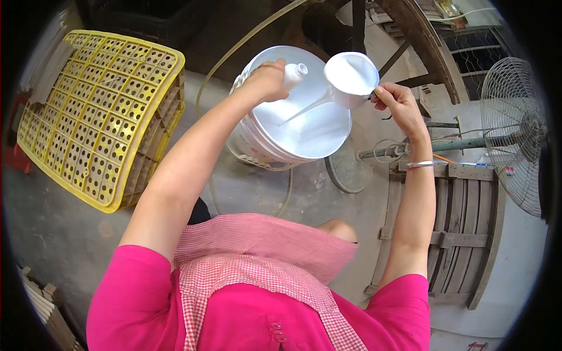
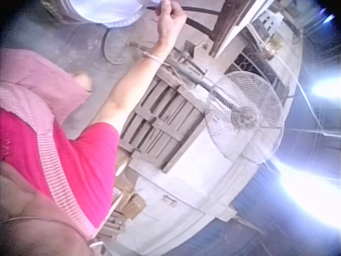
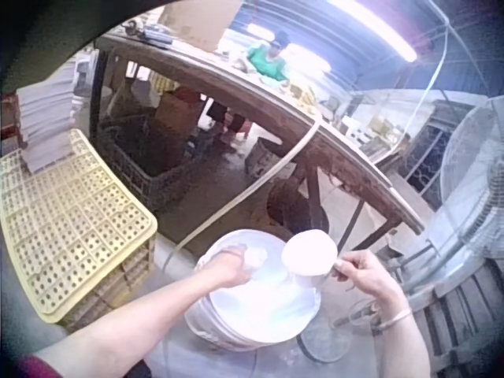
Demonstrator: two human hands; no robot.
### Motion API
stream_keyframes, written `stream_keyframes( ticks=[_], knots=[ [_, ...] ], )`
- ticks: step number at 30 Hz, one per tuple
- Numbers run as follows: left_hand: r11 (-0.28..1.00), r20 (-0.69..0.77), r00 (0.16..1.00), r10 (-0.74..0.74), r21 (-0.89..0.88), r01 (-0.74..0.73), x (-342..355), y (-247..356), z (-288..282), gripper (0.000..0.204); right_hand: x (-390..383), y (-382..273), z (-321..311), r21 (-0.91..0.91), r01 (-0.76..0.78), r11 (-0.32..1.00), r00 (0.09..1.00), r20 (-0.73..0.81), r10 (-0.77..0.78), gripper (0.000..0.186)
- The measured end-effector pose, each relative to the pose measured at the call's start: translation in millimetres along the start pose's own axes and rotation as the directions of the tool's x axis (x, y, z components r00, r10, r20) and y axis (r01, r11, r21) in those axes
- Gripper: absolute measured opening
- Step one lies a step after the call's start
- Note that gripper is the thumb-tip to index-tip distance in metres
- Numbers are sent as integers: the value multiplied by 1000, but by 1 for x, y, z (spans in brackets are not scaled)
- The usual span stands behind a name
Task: Refilling a small plastic bottle with white glue from a large bucket using a scoop, then cleaning the bottle cap and exterior with a rag.
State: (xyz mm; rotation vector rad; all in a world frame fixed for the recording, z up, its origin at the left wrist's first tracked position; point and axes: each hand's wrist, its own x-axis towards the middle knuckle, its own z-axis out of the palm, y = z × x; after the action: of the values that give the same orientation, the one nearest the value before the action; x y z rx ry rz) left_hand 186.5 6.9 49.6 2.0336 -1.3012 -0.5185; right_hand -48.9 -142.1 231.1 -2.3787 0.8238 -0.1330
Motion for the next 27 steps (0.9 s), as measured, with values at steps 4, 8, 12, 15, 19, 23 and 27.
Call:
stream_keyframes(
  ticks=[4, 8, 12, 15, 19, 23, 27],
  knots=[
    [1000, -34, 999, 14, 11, -14, 0, -2, 3, 55, 2, -10, -4, -56, 11, 998, 1000, 5, -10, 31],
    [1000, -22, 1000, -9, -28, 8, 0, 0, 0, 54, 6, -17, -10, -84, 18, 996, 1000, 12, -17, 31],
    [1000, -32, 999, -23, -16, 22, -2, 3, 2, 55, 11, -17, -16, -97, 38, 995, 999, 21, -36, 31],
    [1000, -28, 999, -28, -1, 28, -6, 4, 1, 55, 14, -20, -22, -111, 41, 993, 999, 34, -37, 31],
    [999, 20, 1000, -16, 28, 16, -7, 4, 3, 55, 16, -25, -27, -145, 38, 989, 999, 29, -35, 32],
    [998, 30, 999, -22, 53, 20, -8, 5, 4, 54, 16, -30, -30, -138, 46, 989, 999, 26, -43, 32],
    [998, 39, 999, -9, 59, 7, -9, 5, 5, 45, 16, -33, -32, -140, 69, 988, 997, 25, -66, 32]
  ],
)
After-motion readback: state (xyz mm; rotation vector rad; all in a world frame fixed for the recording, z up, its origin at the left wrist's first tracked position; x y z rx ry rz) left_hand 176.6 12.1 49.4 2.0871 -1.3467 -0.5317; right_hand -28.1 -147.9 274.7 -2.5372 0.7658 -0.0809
